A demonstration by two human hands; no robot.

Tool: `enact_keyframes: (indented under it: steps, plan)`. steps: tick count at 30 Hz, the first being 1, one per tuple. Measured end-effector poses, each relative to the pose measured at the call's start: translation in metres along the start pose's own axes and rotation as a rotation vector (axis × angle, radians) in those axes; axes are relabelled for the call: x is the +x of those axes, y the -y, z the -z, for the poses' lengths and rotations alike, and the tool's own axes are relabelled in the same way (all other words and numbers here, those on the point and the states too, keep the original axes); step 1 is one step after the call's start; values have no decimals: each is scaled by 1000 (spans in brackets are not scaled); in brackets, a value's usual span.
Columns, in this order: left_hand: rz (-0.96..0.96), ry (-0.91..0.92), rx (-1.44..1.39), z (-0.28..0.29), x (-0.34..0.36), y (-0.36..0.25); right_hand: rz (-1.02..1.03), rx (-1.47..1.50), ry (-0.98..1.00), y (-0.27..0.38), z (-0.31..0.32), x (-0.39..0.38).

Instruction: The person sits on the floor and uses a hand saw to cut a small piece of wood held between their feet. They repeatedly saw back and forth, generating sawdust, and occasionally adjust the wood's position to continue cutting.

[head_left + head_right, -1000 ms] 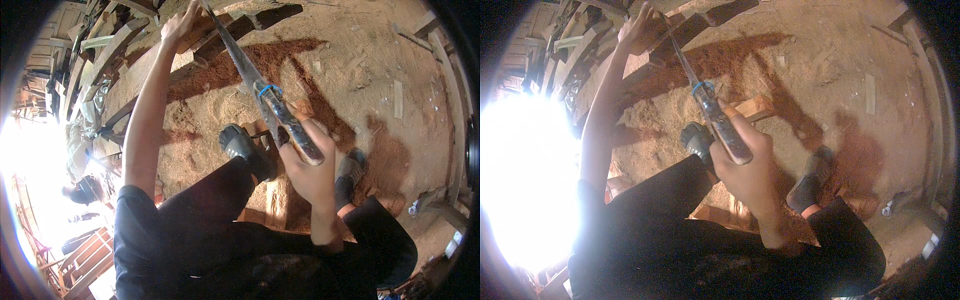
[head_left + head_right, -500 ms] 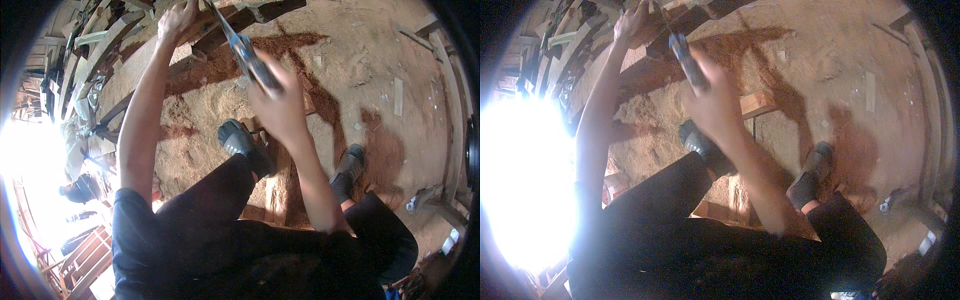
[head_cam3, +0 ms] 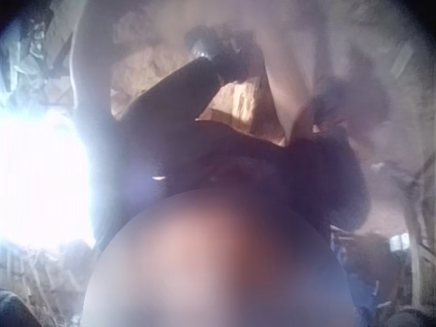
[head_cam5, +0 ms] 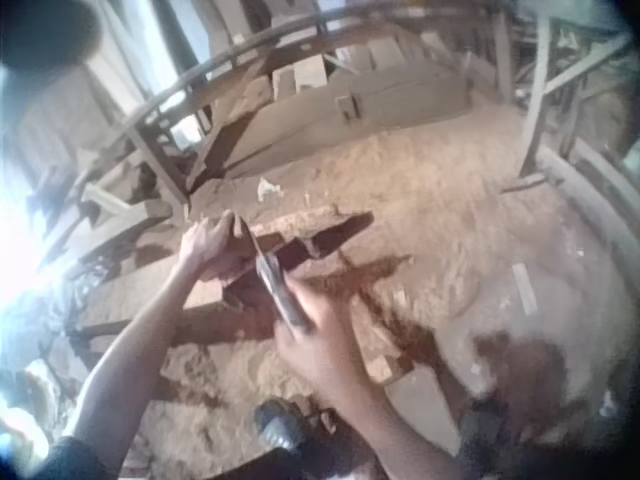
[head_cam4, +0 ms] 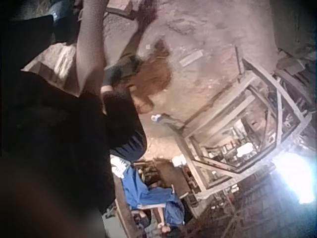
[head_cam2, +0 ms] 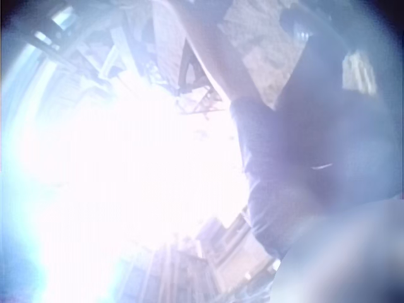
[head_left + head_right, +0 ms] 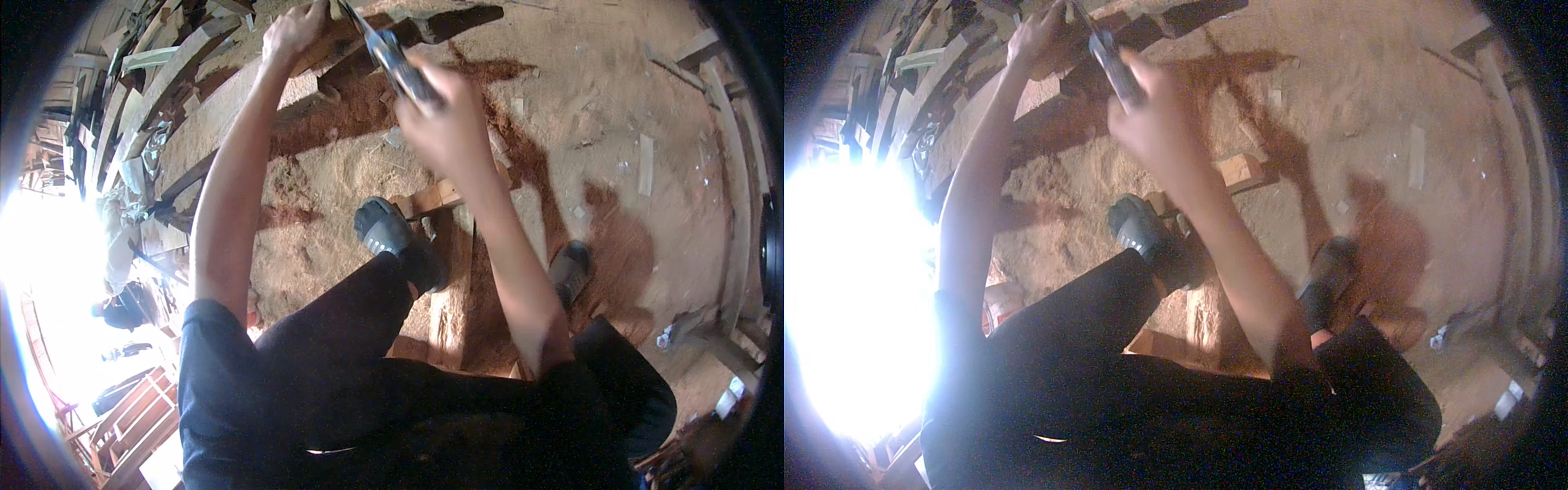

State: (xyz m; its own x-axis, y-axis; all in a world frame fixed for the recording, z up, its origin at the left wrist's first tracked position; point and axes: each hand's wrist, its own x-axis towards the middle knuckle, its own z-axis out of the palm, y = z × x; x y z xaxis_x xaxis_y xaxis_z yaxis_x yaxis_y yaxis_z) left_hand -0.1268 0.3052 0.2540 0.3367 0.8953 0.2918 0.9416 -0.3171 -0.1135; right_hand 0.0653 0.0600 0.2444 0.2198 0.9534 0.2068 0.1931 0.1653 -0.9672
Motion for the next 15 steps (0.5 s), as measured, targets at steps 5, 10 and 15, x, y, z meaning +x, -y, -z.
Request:
enact_keyframes:
  steps: [5, 10, 15]
  plan:
    - [-104, 18, -20, 20, -11, -21, 64, 29, -74, 0, -15, -43]
    - [-190, -39, 29, 59, -40, -68, -63, -16, -43, -4, -1, 2]
    - [-65, 15, -52, 8, -7, -1, -73, 71, -53, -1, 3, -89]
